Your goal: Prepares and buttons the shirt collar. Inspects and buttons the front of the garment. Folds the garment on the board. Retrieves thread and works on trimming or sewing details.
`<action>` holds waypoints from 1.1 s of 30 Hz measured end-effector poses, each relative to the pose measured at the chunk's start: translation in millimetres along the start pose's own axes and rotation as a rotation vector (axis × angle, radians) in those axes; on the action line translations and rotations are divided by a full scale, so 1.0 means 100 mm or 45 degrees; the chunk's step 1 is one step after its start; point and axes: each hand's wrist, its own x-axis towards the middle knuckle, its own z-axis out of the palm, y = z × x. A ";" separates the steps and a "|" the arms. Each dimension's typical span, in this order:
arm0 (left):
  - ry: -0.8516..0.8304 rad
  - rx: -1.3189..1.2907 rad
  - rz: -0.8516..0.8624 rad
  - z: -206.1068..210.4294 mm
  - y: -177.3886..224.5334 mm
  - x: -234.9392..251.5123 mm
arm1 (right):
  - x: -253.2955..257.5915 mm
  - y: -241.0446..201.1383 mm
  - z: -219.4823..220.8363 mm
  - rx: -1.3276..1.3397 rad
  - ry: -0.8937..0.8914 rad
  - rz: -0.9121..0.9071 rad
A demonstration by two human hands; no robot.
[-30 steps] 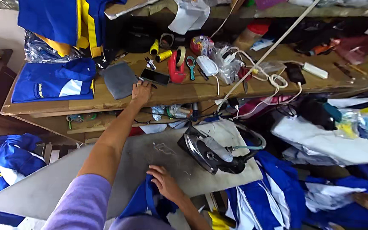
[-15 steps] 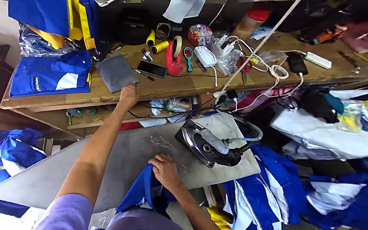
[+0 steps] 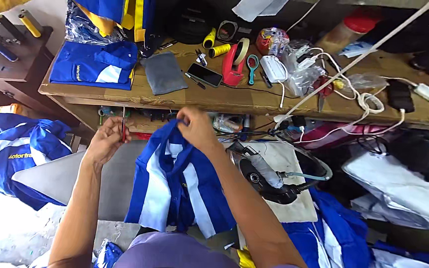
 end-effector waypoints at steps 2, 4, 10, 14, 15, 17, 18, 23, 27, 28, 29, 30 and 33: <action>-0.045 -0.019 -0.038 -0.06 -0.19 -0.20 | -0.14 0.26 0.39 0.052 -0.334 0.104; -0.053 -0.046 -0.095 -0.06 -0.40 -0.38 | -0.31 0.47 0.67 0.122 -0.561 0.205; -0.010 -0.437 -0.126 0.10 -0.85 -0.71 | -0.67 0.53 0.85 0.176 -0.100 0.082; 0.192 0.015 -0.339 0.34 -0.96 -0.75 | -0.82 0.35 0.84 0.290 -0.018 -0.071; 0.198 0.205 -0.365 0.39 -1.01 -0.73 | -0.84 0.31 0.84 0.336 -0.135 -0.053; 0.184 0.518 -0.333 0.46 -1.11 -0.67 | -0.83 0.27 0.88 0.323 -0.351 0.013; 0.182 0.620 -0.302 0.50 -1.15 -0.63 | -0.81 0.27 0.91 0.282 -0.421 0.045; 0.247 0.810 -0.284 0.67 -1.13 -0.53 | -0.72 0.25 1.11 0.125 -0.647 0.081; 0.177 0.972 -0.291 0.64 -1.02 -0.61 | -0.71 0.22 1.24 -0.021 -0.730 0.081; 0.139 1.026 -0.277 0.62 -0.99 -0.64 | -0.71 0.23 1.26 -0.027 -0.712 0.079; 0.104 1.089 -0.257 0.60 -0.97 -0.67 | -0.70 0.25 1.28 -0.017 -0.692 0.075; 0.065 1.171 -0.246 0.59 -0.94 -0.69 | -0.69 0.26 1.29 -0.003 -0.675 0.069; -0.062 1.422 -0.276 0.63 -0.86 -0.71 | -0.69 0.27 1.30 0.008 -0.679 0.060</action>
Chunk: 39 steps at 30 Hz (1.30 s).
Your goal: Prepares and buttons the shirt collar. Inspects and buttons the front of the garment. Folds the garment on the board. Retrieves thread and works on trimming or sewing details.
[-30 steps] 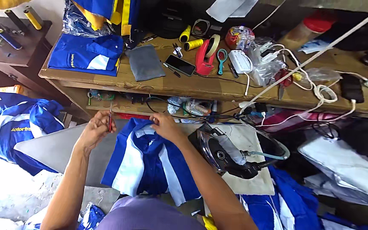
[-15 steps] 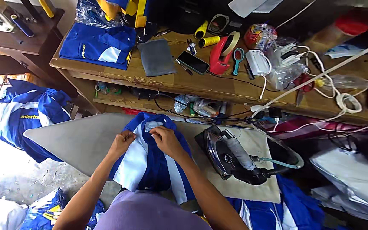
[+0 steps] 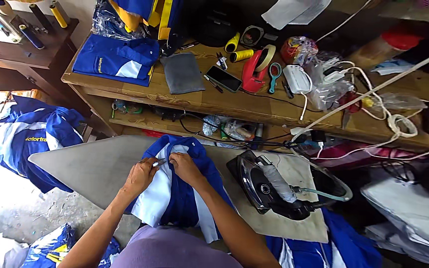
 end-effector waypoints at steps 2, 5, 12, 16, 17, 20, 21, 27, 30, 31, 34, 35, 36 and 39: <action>-0.071 0.145 -0.014 -0.02 0.09 0.01 | 0.00 -0.01 0.01 -0.021 -0.014 -0.009; -0.156 0.291 -0.051 -0.02 0.23 0.04 | -0.01 -0.04 0.00 -0.052 -0.032 -0.021; -0.220 0.355 -0.132 0.00 0.35 0.07 | -0.06 -0.01 0.03 -0.041 0.065 -0.039; -0.188 0.275 -0.120 0.01 0.36 0.05 | -0.07 0.01 0.07 -0.026 0.128 -0.075; -0.162 0.245 -0.098 0.02 0.34 0.05 | -0.07 0.01 0.07 -0.023 0.134 -0.082; -0.092 0.202 -0.035 0.05 0.30 0.04 | -0.09 0.00 0.02 -0.018 0.096 -0.077; -0.081 0.214 -0.025 0.06 0.30 0.04 | -0.09 0.01 0.01 -0.012 0.087 -0.077; -0.075 0.320 -0.009 0.07 0.33 0.04 | -0.07 0.07 0.04 0.032 0.087 -0.076; -0.085 0.334 -0.020 0.06 0.33 0.04 | -0.06 0.07 0.06 0.027 0.105 -0.077; -0.077 0.335 -0.017 0.06 0.33 0.03 | -0.06 0.06 0.07 0.021 0.110 -0.081; -0.041 0.312 0.003 0.08 0.34 0.03 | -0.07 0.07 0.09 0.014 0.151 -0.098; -0.031 0.293 0.009 0.09 0.34 0.03 | -0.08 0.07 0.09 0.012 0.166 -0.101; -0.018 0.274 0.017 0.09 0.34 0.03 | -0.08 0.07 0.09 0.011 0.174 -0.101; -0.009 0.244 0.023 0.09 0.33 0.03 | -0.09 0.06 0.09 0.007 0.153 -0.081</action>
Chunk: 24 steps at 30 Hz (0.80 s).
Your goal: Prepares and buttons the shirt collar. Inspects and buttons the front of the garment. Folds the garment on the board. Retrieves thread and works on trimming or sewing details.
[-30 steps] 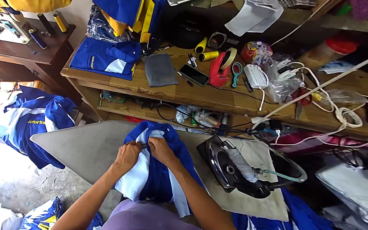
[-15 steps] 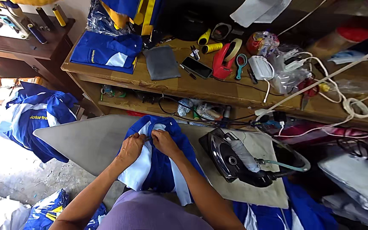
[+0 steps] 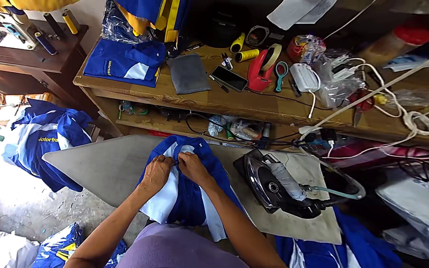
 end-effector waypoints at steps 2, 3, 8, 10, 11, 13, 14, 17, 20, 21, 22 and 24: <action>0.018 0.011 -0.009 0.00 0.01 0.00 | 0.00 -0.01 0.00 -0.003 -0.008 0.011; 0.022 0.025 -0.019 0.00 0.02 0.00 | -0.01 -0.01 0.00 -0.003 -0.006 0.014; -0.016 0.084 -0.052 -0.03 0.07 0.01 | -0.01 -0.04 -0.01 -0.007 -0.013 0.043; -0.030 0.080 -0.049 -0.07 0.07 0.02 | -0.01 -0.04 -0.04 0.011 -0.024 0.055; -0.034 0.079 -0.053 -0.09 0.07 0.03 | -0.01 -0.03 -0.06 0.020 -0.029 0.062; -0.064 0.076 -0.081 -0.14 0.04 0.03 | -0.01 0.00 -0.07 0.066 -0.027 0.073; -0.072 0.069 -0.088 -0.15 0.01 0.03 | -0.01 0.02 -0.07 0.099 -0.019 0.081; -0.050 0.054 -0.083 -0.14 -0.06 0.03 | 0.00 0.04 -0.11 0.213 -0.092 0.184; -0.035 0.046 -0.077 -0.12 -0.10 0.01 | 0.00 0.03 -0.17 0.303 -0.176 0.286; -0.031 0.041 -0.077 -0.12 -0.10 0.00 | -0.01 0.03 -0.18 0.313 -0.189 0.295; -0.026 0.039 -0.077 -0.12 -0.11 0.00 | -0.01 0.04 -0.19 0.318 -0.197 0.296; -0.007 0.042 -0.071 -0.11 -0.11 -0.02 | -0.01 0.06 -0.18 0.311 -0.198 0.279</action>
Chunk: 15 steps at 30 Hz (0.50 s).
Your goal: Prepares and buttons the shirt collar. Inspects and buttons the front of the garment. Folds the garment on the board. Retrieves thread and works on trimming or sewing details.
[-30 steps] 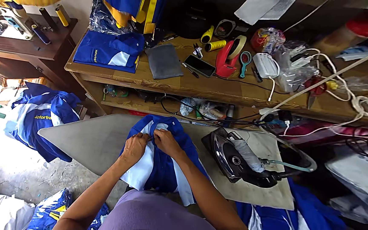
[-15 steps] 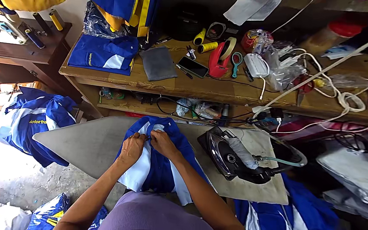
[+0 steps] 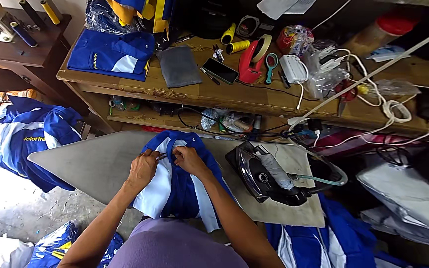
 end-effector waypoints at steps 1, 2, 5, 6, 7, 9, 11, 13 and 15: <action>0.005 0.002 0.004 0.00 0.00 -0.01 | 0.00 0.01 0.00 -0.008 -0.002 -0.012; 0.005 0.002 0.007 0.00 0.00 -0.02 | 0.01 0.02 0.00 -0.014 -0.007 -0.023; 0.029 -0.007 0.042 0.00 0.02 -0.03 | 0.01 0.01 0.03 -0.048 0.017 -0.056; 0.038 -0.006 0.059 0.01 0.03 -0.03 | 0.02 0.01 0.04 -0.070 0.028 -0.063; 0.045 -0.003 0.079 0.01 0.04 -0.03 | 0.02 0.01 0.05 -0.090 0.038 -0.075; 0.041 0.017 0.119 0.01 0.07 0.00 | 0.03 0.01 0.06 -0.121 0.078 -0.121; 0.011 0.058 0.142 -0.03 0.14 0.01 | 0.02 0.01 0.07 -0.147 0.107 -0.164; -0.054 0.104 0.147 -0.09 0.22 0.03 | 0.02 0.02 0.08 -0.154 0.132 -0.193; -0.134 0.147 0.140 -0.13 0.28 0.08 | 0.02 0.04 0.08 -0.149 0.157 -0.204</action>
